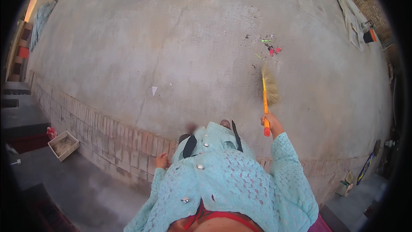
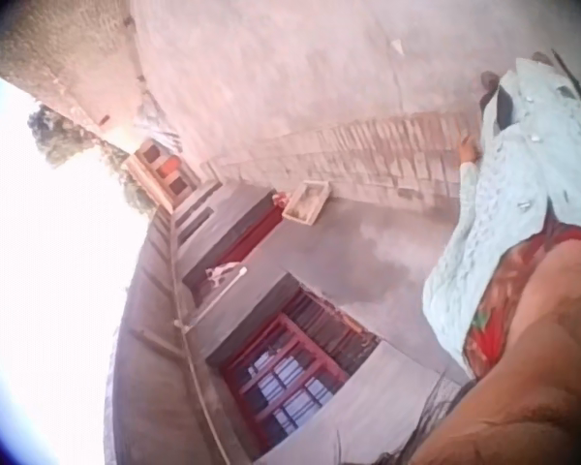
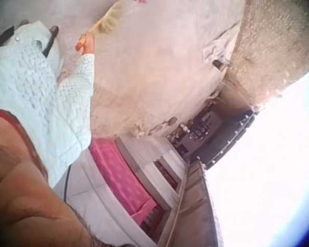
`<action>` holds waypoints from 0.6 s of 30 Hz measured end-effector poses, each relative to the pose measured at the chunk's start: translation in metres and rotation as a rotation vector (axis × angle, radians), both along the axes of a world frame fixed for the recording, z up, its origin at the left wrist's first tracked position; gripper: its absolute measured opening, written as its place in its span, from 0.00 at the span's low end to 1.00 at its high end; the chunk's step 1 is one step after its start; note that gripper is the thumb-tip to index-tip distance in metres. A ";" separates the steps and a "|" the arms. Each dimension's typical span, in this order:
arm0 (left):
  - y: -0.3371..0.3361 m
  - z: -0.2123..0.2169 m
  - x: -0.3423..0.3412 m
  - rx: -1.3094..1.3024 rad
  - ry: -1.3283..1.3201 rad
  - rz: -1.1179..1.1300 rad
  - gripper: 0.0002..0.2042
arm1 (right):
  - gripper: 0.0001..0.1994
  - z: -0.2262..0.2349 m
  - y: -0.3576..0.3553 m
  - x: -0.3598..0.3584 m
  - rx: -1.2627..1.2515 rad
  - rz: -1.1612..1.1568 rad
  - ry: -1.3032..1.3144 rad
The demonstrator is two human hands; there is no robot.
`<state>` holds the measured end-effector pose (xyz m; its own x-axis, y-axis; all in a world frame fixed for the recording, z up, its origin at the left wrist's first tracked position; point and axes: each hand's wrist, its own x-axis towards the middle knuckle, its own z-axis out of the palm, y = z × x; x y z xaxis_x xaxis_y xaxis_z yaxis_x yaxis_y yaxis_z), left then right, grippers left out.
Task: The person sweeps a tiled floor using a yellow broom, moving debris and dust into a pile. The person walks around the area, sweeping different sections and gathering scattered items.
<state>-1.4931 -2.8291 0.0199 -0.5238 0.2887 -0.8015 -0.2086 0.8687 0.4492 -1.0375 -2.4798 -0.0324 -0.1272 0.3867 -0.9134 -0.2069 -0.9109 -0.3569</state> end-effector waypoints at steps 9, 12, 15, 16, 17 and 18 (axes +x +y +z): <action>-0.086 -0.084 -0.010 0.092 0.027 0.057 0.13 | 0.25 0.028 0.020 -0.217 -0.075 0.351 0.357; -0.030 -0.037 0.004 0.087 -0.007 0.130 0.12 | 0.26 0.036 0.017 -0.242 -0.094 0.319 0.494; 0.002 -0.004 0.005 0.065 -0.020 0.115 0.12 | 0.31 0.063 0.015 -0.228 -0.007 0.412 0.635; 0.003 -0.004 0.007 0.076 -0.031 0.113 0.12 | 0.33 0.071 0.013 -0.218 0.028 0.419 0.595; 0.004 -0.006 0.009 0.072 -0.028 0.131 0.11 | 0.35 0.079 0.010 -0.204 0.063 0.424 0.555; 0.004 -0.007 0.010 0.067 -0.024 0.142 0.10 | 0.37 0.089 0.005 -0.189 0.099 0.422 0.514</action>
